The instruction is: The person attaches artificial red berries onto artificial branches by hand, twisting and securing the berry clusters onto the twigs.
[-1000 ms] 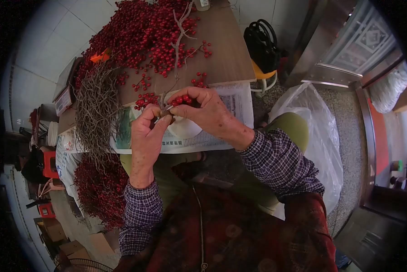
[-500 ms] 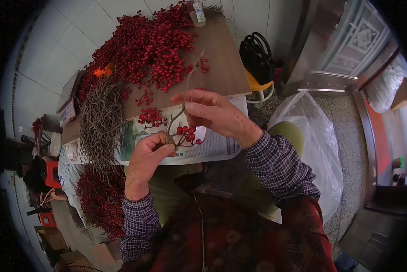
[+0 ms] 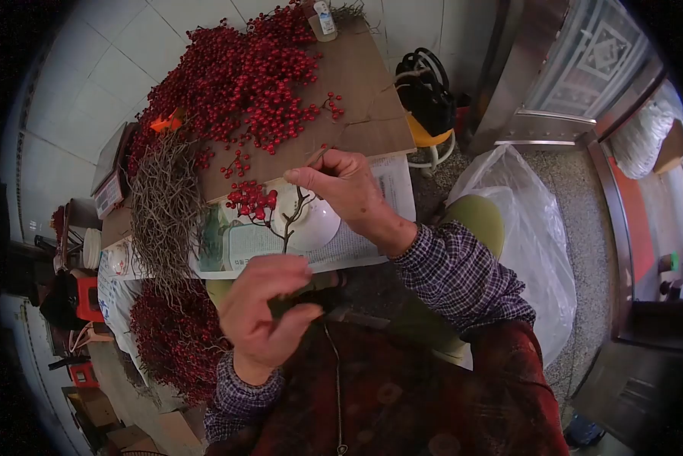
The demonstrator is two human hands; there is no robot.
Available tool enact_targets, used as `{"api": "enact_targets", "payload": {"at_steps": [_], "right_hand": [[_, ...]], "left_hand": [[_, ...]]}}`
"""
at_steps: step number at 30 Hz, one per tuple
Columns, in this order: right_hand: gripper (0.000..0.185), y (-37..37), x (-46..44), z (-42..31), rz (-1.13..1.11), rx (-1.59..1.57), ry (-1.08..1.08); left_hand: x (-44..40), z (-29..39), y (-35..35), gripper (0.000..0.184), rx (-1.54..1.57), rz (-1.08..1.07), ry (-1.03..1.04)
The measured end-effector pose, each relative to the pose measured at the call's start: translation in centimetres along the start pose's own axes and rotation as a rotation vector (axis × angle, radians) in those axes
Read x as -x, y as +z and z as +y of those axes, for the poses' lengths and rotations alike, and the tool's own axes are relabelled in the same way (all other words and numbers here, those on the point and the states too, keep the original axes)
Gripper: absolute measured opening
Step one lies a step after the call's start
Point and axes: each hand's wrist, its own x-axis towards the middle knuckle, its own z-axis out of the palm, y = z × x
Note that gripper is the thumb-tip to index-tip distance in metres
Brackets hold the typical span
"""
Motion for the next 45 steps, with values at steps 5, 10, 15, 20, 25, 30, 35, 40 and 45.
{"api": "enact_targets", "payload": {"at_steps": [5, 10, 15, 20, 25, 30, 35, 40, 45], "right_hand": [[0.007, 1.2, 0.6, -0.8, -0.054, -0.114, 0.060], [0.006, 1.3, 1.0, -0.7, -0.154, 0.015, -0.007], [0.007, 3.4, 2.2, -1.1, -0.156, 0.228, -0.102], [0.008, 3.4, 2.3, -0.1, -0.238, 0.357, -0.286], [0.003, 3.4, 2.2, 0.7, -0.227, 0.330, -0.159], [0.007, 2.2, 1.4, -0.3, -0.456, 0.358, -0.048], [0.029, -2.6, -1.8, -2.2, -0.005, 0.716, -0.054], [0.033, -4.8, -2.4, 1.9, -0.098, 1.126, -0.300], [0.022, -3.8, -3.5, 2.6, -0.075, 1.117, -0.334]], "left_hand": [[-1.5, -3.4, 1.3, 0.029, -0.440, 0.144, -0.418], [0.3, -5.7, 1.0, 0.020, -0.225, 0.106, -0.540], [1.3, -5.0, -0.1, 0.007, 0.183, 0.316, -0.721], [3.0, -5.9, -1.2, 0.005, 0.408, 0.347, -0.746], [2.2, -5.6, -1.2, 0.008, 0.637, 0.526, -0.585], [2.2, -5.8, -1.8, 0.009, 0.753, 0.432, -0.606], [1.8, -6.0, -3.4, 0.007, 0.628, 0.487, -0.610], [-0.9, -6.8, -4.7, 0.007, 0.260, 0.392, -0.652], [-3.7, -8.3, -3.8, 0.012, -0.028, 0.232, -0.668]]}}
